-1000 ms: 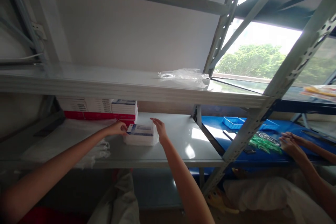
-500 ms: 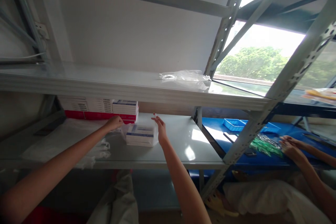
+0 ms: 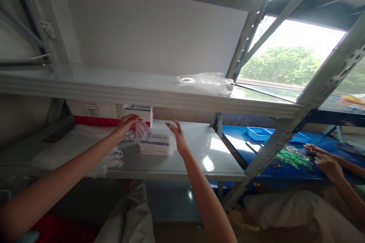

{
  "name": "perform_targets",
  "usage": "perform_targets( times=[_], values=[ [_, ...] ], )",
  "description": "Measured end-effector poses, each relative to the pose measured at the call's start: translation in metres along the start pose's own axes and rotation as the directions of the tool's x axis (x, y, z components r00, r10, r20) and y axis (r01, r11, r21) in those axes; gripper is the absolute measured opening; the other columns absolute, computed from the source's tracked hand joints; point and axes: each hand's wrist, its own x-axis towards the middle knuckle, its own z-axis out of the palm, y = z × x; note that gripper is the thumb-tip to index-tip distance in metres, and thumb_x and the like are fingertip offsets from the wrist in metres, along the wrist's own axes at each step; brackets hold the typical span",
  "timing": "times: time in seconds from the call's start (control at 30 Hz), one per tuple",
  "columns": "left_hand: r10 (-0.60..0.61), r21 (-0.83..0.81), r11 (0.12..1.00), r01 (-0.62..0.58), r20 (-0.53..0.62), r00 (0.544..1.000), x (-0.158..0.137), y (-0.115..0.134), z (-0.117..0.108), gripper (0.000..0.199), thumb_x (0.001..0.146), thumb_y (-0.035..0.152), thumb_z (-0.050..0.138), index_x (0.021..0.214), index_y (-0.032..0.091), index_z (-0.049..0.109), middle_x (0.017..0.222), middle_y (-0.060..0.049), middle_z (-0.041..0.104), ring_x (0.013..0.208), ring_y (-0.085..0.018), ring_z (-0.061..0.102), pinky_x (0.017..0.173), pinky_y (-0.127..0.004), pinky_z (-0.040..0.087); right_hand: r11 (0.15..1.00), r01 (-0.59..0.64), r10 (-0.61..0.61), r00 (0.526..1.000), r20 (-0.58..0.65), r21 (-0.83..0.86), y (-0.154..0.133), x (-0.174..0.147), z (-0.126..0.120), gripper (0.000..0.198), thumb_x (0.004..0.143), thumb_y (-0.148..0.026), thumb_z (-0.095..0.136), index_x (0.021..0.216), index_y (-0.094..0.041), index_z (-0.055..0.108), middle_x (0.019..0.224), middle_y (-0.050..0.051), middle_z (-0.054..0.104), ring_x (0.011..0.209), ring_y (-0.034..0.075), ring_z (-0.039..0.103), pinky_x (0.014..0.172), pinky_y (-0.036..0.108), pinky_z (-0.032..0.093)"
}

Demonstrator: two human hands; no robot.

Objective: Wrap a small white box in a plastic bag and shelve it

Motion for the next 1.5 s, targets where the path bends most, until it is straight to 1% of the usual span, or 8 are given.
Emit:
perform_targets(
  times=[0.2,0.43,0.67,0.83,1.13,1.3,1.43,1.5],
  values=[
    [0.132,0.214,0.964,-0.155,0.118,0.984,0.005,0.010,0.038,0.026,0.068,0.039,0.068,0.075,0.014,0.065,0.080,-0.008,0.070,0.079,-0.022,0.065,0.076,-0.031,0.048,0.998,-0.003,0.016,0.973,0.230,-0.056,-0.008,0.019,0.029,0.054,0.073,-0.041,0.066,0.121,-0.019,0.056,0.068,-0.004,0.056,0.065,0.014,0.051,0.071,0.029,0.043],
    [0.247,0.523,0.746,-0.413,0.358,0.901,0.011,0.005,0.077,0.007,0.074,0.022,0.068,0.077,0.016,0.069,0.087,-0.006,0.067,0.091,-0.022,0.060,0.088,-0.033,0.045,0.997,-0.048,0.059,0.980,0.189,-0.062,0.025,0.047,0.064,0.020,0.063,-0.029,0.070,0.078,-0.019,0.061,0.075,0.000,0.060,0.079,0.016,0.053,0.069,0.028,0.042],
    [0.077,0.405,0.862,-0.305,0.490,0.868,0.023,-0.003,0.067,0.018,0.079,0.028,0.062,0.086,0.013,0.069,0.091,-0.008,0.069,0.089,-0.021,0.063,0.080,-0.029,0.048,0.995,-0.088,0.094,0.968,0.234,-0.036,0.031,0.040,0.063,0.024,0.066,-0.036,0.069,0.083,-0.019,0.065,0.067,-0.001,0.057,0.067,0.013,0.049,0.058,0.024,0.037],
    [0.137,0.296,0.900,-0.319,0.505,0.852,0.021,-0.005,0.051,0.027,0.076,0.029,0.065,0.098,0.015,0.066,0.091,-0.005,0.070,0.078,-0.018,0.065,0.073,-0.027,0.049,0.986,-0.157,0.164,0.970,0.177,-0.055,0.026,0.039,0.058,0.035,0.076,-0.051,0.054,0.076,-0.018,0.066,0.055,-0.003,0.049,0.051,0.009,0.032,0.051,0.024,0.026],
    [0.223,0.646,0.608,-0.462,0.419,0.880,0.016,-0.002,0.028,0.010,0.074,0.014,0.061,0.064,0.017,0.064,0.071,-0.004,0.066,0.072,-0.019,0.059,0.074,-0.029,0.043,0.990,-0.115,0.122,0.988,0.092,-0.084,0.032,0.023,0.065,0.048,0.072,-0.066,0.047,0.080,-0.021,0.061,0.050,-0.005,0.043,0.047,0.010,0.036,0.050,0.025,0.029],
    [0.257,0.548,0.720,-0.426,0.360,0.897,0.008,-0.008,0.033,0.005,0.078,0.019,0.060,0.075,0.018,0.063,0.080,-0.004,0.065,0.081,-0.018,0.060,0.081,-0.030,0.045,0.987,-0.134,0.145,0.980,0.138,-0.083,0.041,0.029,0.056,0.047,0.063,-0.068,0.058,0.067,-0.021,0.054,0.053,-0.004,0.042,0.052,0.011,0.039,0.054,0.026,0.032],
    [0.204,0.340,0.880,-0.332,0.361,0.910,0.005,-0.034,0.045,0.058,0.062,0.026,0.076,0.116,0.021,0.055,0.107,-0.006,0.062,0.091,-0.019,0.060,0.080,-0.031,0.049,0.995,-0.072,0.078,0.991,0.106,-0.063,0.043,0.030,0.046,0.048,0.068,-0.068,0.056,0.058,-0.022,0.048,0.056,-0.002,0.044,0.060,0.014,0.044,0.060,0.028,0.036],
    [0.105,0.338,0.905,-0.258,0.412,0.905,0.007,-0.046,0.047,0.047,0.066,0.027,0.072,0.110,0.018,0.058,0.099,-0.006,0.065,0.085,-0.019,0.061,0.076,-0.031,0.049,0.996,-0.020,0.031,0.990,0.135,-0.083,0.040,0.029,0.040,0.047,0.071,-0.066,0.055,0.055,-0.022,0.049,0.058,-0.001,0.047,0.062,0.014,0.046,0.063,0.028,0.037]
  ],
)
